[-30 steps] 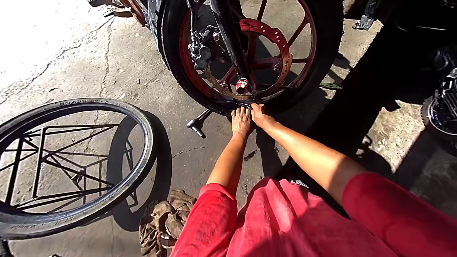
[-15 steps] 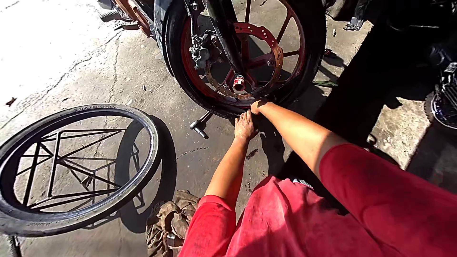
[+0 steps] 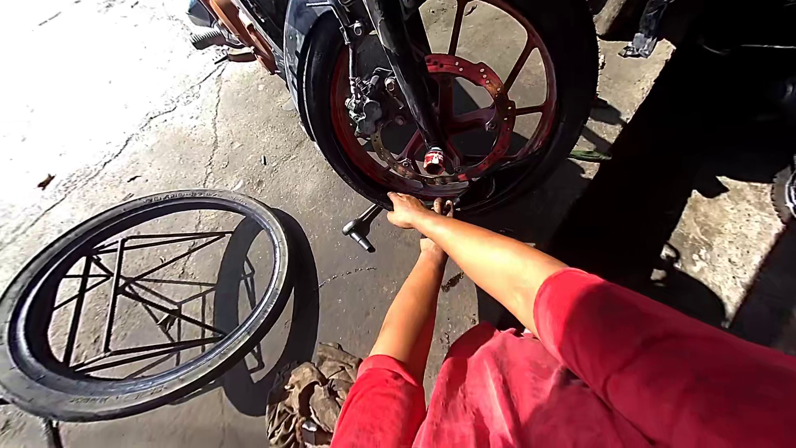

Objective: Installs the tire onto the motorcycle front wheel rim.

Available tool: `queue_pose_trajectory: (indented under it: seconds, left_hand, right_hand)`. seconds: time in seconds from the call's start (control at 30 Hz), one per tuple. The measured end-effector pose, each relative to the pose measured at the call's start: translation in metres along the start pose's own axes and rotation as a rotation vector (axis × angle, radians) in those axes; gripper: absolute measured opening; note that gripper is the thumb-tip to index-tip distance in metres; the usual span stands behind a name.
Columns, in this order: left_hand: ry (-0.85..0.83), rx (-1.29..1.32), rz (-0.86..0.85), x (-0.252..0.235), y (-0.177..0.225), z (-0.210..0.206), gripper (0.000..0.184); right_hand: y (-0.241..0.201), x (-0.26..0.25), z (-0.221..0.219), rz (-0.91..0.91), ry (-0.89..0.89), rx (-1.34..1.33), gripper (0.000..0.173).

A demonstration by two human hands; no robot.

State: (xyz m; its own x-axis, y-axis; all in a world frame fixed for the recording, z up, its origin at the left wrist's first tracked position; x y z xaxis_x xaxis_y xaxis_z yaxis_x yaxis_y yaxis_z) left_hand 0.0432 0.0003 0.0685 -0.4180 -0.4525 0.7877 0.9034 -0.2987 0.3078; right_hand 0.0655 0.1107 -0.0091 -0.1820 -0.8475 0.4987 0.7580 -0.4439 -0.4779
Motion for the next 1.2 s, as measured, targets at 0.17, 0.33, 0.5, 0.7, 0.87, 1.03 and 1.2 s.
queue_pose_trajectory:
  seconds: [0.17, 0.33, 0.5, 0.7, 0.87, 1.03, 1.2]
  left_hand:
    - [0.196, 0.05, -0.182, -0.102, -0.02, -0.027, 0.056]
    - [0.31, -0.026, -0.232, -0.122, -0.024, -0.04, 0.06]
    - [0.446, -0.08, -0.542, -0.13, -0.012, -0.027, 0.057]
    - [0.458, 0.027, -0.491, -0.149, -0.017, -0.02, 0.058]
    - [0.459, 0.052, -0.428, -0.152, -0.019, -0.013, 0.05]
    - [0.441, 0.061, -0.395, -0.158, -0.028, -0.003, 0.041]
    - [0.398, 0.1, -0.345, -0.165, -0.035, 0.01, 0.036]
  right_hand:
    - [0.02, -0.03, -0.004, -0.053, -0.142, -0.003, 0.052]
    - [0.022, 0.003, 0.009, 0.091, 0.105, 0.0, 0.042]
    - [0.088, 0.095, 0.044, -0.052, 0.38, 0.327, 0.035]
    - [0.151, 0.112, 0.087, -0.179, 0.371, 0.764, 0.037]
    - [0.16, 0.092, 0.089, -0.041, 0.549, 0.82, 0.028]
    - [0.159, 0.104, 0.079, -0.209, 0.286, 0.703, 0.026]
    - [0.155, 0.107, 0.076, -0.299, 0.094, 0.56, 0.03]
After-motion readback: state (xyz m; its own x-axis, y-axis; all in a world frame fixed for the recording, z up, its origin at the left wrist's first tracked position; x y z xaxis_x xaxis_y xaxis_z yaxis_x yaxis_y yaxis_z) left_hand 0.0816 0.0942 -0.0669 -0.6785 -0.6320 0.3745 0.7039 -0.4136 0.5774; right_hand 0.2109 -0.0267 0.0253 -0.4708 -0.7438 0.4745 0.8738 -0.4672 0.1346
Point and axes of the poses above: each hand's wrist, its own x-axis away from the middle knuckle, its own z-axis out of the back of the hand, y = z × x, the point moved 7 cm from there along -x, towards the middle knuckle, and after that the axes turned 9 degrees about x, right-handed, at the moved point
